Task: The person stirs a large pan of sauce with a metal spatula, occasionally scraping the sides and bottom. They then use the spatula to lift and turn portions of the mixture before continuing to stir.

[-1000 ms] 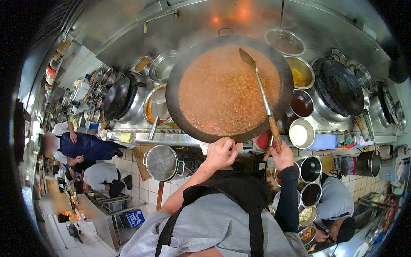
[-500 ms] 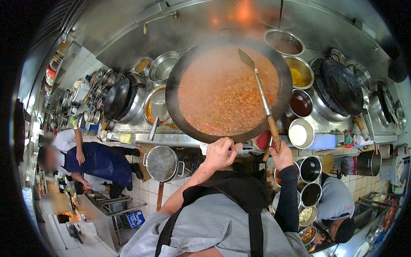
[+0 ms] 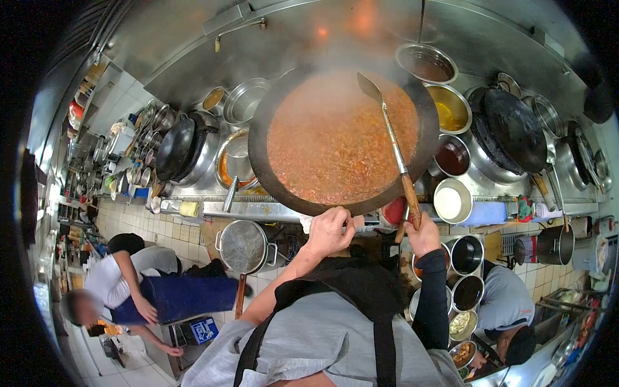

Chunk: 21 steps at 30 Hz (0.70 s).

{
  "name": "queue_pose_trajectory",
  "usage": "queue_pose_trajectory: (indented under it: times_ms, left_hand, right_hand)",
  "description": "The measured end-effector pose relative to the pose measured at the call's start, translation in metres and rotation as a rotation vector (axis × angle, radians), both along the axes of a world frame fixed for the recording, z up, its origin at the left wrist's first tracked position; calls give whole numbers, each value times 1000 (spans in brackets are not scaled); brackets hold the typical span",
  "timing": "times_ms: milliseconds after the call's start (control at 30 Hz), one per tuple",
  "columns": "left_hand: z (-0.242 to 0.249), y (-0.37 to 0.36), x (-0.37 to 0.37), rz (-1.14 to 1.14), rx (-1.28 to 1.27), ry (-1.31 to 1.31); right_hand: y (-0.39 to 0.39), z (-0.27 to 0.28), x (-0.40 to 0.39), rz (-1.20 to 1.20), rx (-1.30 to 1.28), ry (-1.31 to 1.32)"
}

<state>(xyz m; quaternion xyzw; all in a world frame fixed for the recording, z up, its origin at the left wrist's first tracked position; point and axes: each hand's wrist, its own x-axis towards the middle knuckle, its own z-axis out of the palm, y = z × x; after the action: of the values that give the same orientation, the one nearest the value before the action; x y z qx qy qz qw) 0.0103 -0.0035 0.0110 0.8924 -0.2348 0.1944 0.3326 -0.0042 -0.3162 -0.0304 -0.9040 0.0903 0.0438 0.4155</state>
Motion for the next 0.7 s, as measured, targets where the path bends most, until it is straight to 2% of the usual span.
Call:
queue_pose_trajectory:
  times_ms: [433, 700]
  left_hand:
    - [3, -1, -1, 3, -2, -1]
    - [2, -1, -1, 13, 2, 8]
  right_hand:
    - [1, 4, 0, 2, -48, 1]
    - [0, 2, 1, 7, 21, -5]
